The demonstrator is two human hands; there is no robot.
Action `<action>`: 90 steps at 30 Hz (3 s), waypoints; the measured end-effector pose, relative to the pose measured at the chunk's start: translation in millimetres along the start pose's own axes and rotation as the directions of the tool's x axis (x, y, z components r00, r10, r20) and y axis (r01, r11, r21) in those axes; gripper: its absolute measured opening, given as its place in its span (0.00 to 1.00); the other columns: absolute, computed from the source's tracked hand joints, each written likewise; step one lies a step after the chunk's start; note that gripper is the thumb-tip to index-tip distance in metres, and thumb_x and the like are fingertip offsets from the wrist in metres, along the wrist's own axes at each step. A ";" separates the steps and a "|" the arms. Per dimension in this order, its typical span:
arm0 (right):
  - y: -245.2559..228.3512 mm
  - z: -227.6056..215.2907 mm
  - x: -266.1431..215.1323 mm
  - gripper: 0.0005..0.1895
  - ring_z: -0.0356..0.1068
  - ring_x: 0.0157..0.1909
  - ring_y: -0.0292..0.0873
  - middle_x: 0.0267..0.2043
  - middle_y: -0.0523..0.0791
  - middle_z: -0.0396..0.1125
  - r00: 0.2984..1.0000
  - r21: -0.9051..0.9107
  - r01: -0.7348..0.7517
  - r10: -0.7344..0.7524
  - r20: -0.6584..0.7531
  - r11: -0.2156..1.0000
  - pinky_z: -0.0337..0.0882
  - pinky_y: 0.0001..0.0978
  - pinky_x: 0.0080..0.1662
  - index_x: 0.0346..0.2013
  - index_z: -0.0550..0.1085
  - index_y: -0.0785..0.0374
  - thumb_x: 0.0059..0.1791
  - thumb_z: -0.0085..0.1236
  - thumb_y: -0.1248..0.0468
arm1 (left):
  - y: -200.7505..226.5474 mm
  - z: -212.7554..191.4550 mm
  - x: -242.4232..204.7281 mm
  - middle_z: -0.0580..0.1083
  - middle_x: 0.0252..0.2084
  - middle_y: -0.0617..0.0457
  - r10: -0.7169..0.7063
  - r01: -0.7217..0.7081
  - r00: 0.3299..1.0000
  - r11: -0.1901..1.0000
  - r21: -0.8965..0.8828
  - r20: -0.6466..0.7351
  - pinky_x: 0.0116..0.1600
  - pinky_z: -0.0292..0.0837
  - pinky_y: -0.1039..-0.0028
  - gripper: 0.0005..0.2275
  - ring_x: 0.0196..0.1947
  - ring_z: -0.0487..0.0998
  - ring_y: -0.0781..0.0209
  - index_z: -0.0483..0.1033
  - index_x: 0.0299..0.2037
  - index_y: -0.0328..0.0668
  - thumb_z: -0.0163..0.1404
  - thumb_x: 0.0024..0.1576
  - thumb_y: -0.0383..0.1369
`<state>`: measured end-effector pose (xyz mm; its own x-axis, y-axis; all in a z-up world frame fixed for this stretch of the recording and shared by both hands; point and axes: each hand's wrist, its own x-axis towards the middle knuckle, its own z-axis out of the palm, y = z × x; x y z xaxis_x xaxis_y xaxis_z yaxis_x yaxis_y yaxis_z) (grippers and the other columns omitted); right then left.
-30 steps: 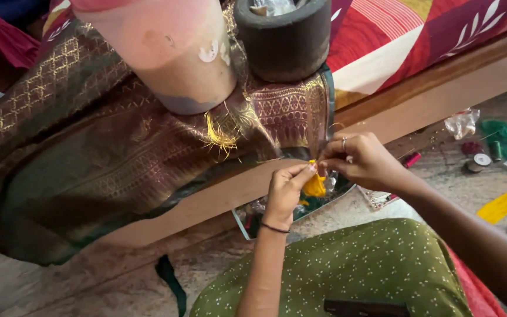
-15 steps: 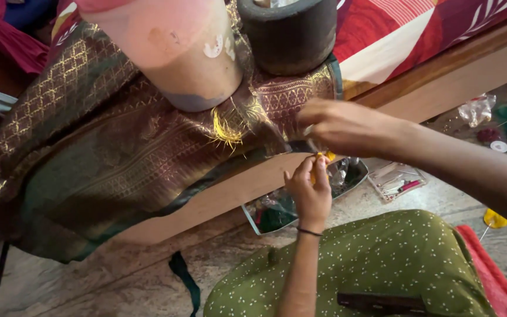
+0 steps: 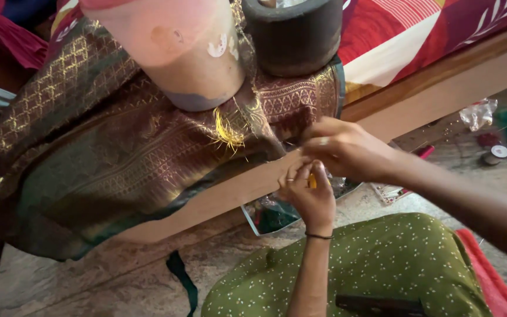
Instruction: Attaching and trimming yellow decorative tassels to the edge of a fabric.
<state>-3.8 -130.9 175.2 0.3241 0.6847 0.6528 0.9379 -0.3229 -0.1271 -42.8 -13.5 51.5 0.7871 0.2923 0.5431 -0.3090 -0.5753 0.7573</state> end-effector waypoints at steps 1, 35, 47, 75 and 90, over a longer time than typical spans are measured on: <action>-0.9 8.1 -21.3 0.12 0.75 0.39 0.53 0.38 0.50 0.73 0.971 -0.045 -0.234 0.236 0.032 0.971 0.75 0.42 0.41 0.37 0.80 0.65 0.39 0.61 0.68 | 0.1 -0.6 0.8 0.78 0.44 0.50 -0.099 0.104 0.994 0.986 -0.127 0.041 0.58 0.64 0.62 0.07 0.50 0.72 0.53 0.83 0.36 0.34 0.55 0.56 0.30; 7.1 -3.2 -24.9 0.12 0.74 0.39 0.45 0.39 0.49 0.74 0.928 0.139 -0.364 0.372 -0.036 0.921 0.74 0.35 0.40 0.38 0.80 0.67 0.40 0.63 0.71 | 16.0 -4.9 -0.9 0.79 0.42 0.56 0.028 -0.027 1.000 0.999 0.023 -0.002 0.59 0.58 0.59 0.05 0.51 0.70 0.54 0.85 0.35 0.42 0.56 0.58 0.31; -9.5 33.1 -75.4 0.08 0.76 0.32 0.42 0.32 0.47 0.74 0.708 0.250 -0.656 0.695 -0.125 0.712 0.73 0.33 0.33 0.38 0.71 0.66 0.46 0.60 0.71 | 16.4 -3.0 -3.1 0.80 0.43 0.51 -0.130 0.137 0.990 0.974 -0.183 0.047 0.54 0.69 0.66 0.05 0.45 0.75 0.56 0.85 0.36 0.37 0.55 0.56 0.28; 8.3 39.2 -90.3 0.32 0.74 0.41 0.41 0.40 0.49 0.71 0.297 0.755 -0.650 0.942 0.154 0.082 0.74 0.34 0.43 0.55 0.59 0.68 0.40 0.63 0.74 | 18.0 -3.7 -1.1 0.78 0.39 0.50 -0.109 0.148 0.984 0.939 -0.311 0.140 0.49 0.72 0.72 0.05 0.41 0.78 0.60 0.82 0.35 0.31 0.54 0.58 0.26; -4.0 44.8 -78.6 0.11 0.79 0.30 0.41 0.30 0.51 0.76 0.648 0.286 -0.726 0.761 -0.021 0.626 0.74 0.32 0.34 0.41 0.80 0.66 0.45 0.63 0.67 | 1.4 0.6 -6.7 0.77 0.41 0.54 -0.252 0.419 0.908 0.601 -0.681 0.336 0.50 0.69 0.77 0.08 0.44 0.75 0.67 0.81 0.36 0.27 0.51 0.63 0.25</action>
<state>-27.4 -154.1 91.0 0.9215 0.1844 0.3419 0.3870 -0.5118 -0.7670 -48.2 -16.6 48.8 0.9715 0.1536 0.1805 -0.2196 0.2970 0.9293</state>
